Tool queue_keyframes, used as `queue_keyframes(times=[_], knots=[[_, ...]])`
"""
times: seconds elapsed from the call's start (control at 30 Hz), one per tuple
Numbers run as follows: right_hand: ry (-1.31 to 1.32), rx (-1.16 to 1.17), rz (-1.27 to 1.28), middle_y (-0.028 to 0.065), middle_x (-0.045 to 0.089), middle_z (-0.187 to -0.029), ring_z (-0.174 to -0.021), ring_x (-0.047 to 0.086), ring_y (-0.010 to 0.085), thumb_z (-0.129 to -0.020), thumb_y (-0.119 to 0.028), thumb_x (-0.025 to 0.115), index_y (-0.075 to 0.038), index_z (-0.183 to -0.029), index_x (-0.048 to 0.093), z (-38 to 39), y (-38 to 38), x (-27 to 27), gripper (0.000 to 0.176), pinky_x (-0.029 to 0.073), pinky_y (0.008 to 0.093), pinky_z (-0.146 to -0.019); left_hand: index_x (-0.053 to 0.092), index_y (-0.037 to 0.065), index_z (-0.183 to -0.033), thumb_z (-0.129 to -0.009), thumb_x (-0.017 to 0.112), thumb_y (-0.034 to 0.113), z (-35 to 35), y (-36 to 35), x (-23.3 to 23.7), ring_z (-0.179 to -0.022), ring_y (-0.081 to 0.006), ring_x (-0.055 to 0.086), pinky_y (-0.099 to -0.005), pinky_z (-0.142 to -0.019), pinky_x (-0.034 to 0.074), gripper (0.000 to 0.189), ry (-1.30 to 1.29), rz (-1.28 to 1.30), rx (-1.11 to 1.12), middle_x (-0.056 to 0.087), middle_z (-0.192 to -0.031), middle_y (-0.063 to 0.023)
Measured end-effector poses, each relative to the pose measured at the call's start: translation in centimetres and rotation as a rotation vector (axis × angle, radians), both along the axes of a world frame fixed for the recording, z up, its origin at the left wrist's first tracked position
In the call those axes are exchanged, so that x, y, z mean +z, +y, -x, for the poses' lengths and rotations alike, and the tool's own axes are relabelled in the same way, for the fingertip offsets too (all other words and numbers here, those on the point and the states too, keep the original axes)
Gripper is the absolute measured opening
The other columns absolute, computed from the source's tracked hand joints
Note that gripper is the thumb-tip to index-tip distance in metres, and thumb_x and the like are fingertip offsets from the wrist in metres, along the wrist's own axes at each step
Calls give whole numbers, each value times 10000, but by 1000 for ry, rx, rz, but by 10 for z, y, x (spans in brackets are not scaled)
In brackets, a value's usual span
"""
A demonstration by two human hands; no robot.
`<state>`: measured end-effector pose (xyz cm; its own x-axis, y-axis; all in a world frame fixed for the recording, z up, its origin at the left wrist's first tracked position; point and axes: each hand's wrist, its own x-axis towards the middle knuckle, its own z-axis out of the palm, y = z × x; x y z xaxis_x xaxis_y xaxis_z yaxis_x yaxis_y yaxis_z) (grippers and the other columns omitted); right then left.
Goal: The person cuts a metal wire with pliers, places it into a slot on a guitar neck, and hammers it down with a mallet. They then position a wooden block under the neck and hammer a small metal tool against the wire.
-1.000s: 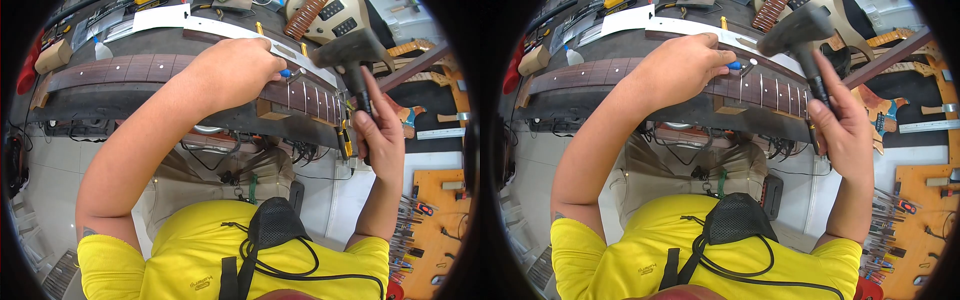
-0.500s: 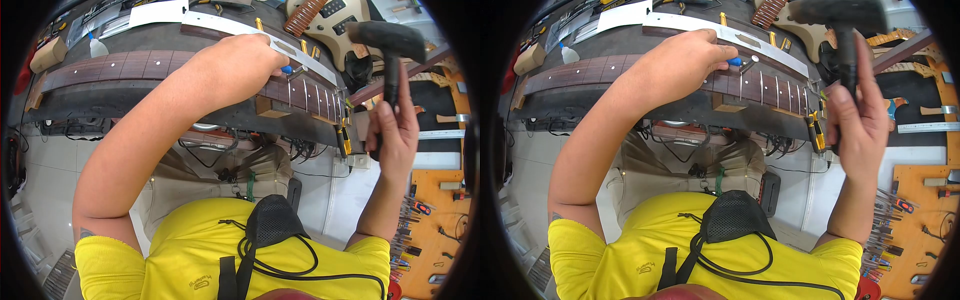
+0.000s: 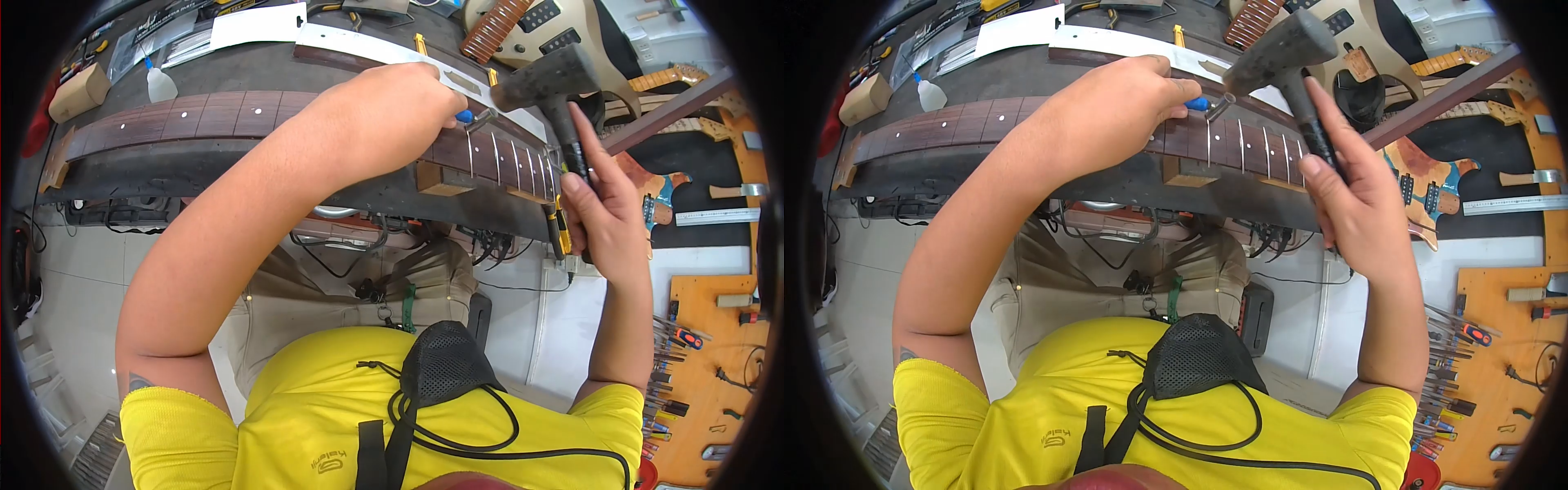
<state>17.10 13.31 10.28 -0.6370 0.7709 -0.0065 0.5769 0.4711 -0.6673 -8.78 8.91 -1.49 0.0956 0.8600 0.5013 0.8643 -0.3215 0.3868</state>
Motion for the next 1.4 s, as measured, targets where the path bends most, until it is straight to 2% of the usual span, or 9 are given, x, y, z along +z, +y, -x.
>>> queue_keyframes(times=[0.2,0.33,0.47,0.6,0.63,0.73,0.8,1.07,1.4], knots=[[326,19,-172,-38,597,-770,-488,417,11,-1083,-124,598,-133,-1675,383,-1,7,2,629,354,193,-440,732,34,-1212,-985,675,114,0,2,-3,-1009,-408,707,-487,-886,574,247,4,2,4,704,-1041,-224],[-9,14,-11,2,681,-960,-494,399,6,-1085,-107,587,-133,-1676,382,-2,-2,-2,626,348,192,-440,728,27,-1209,-977,679,106,2,3,0,-1016,-410,705,-483,-887,574,250,-20,38,-14,706,-1037,-224],[291,-6,-178,-77,468,-639,-480,410,17,-1092,-129,579,-120,-1688,347,1,0,2,640,337,193,-450,728,19,-1203,-976,683,105,0,0,-2,-1026,-408,703,-485,-883,571,247,-20,-14,-10,704,-1035,-221],[172,8,-122,57,698,-1219,-623,510,10,-1073,-49,589,-68,-1681,342,2,0,-9,656,411,182,-535,724,9,-1184,-972,685,90,2,2,-2,-1025,-408,699,-489,-880,566,231,10,2,-14,698,-1025,-218],[-38,66,-104,63,573,-1507,-802,555,8,-1066,-21,591,-64,-1673,364,-3,5,-12,650,450,165,-681,723,8,-1179,-972,682,85,2,2,-2,-1022,-409,697,-490,-880,565,225,7,-5,-31,696,-1022,-218],[91,51,-160,65,610,-1443,-859,558,20,-1073,-46,595,-62,-1666,380,-3,0,-4,631,450,161,-744,718,8,-1178,-972,677,76,2,1,-1,-1019,-412,693,-490,-882,562,221,-14,5,-48,695,-1023,-217],[196,20,-273,-56,571,-792,-523,405,-4,-1099,-85,554,-114,-1692,340,3,-6,0,631,327,181,-471,720,7,-1173,-971,680,74,2,1,-1,-1018,-412,692,-491,-879,561,217,-16,17,-46,694,-1021,-215],[171,3,-117,-9,653,-867,-523,436,1,-1081,-103,603,-88,-1672,376,-3,-10,-2,633,346,194,-454,728,6,-1150,-970,687,84,3,0,-2,-999,-415,688,-493,-862,556,201,-58,-34,-66,692,-1007,-211],[177,-11,-177,-33,533,-731,-496,412,21,-1101,-91,545,-118,-1701,312,-7,-15,8,643,335,197,-453,742,-2,-1194,-960,701,80,5,0,-3,-972,-426,684,-489,-846,552,252,-42,-58,-93,690,-1006,-222]])
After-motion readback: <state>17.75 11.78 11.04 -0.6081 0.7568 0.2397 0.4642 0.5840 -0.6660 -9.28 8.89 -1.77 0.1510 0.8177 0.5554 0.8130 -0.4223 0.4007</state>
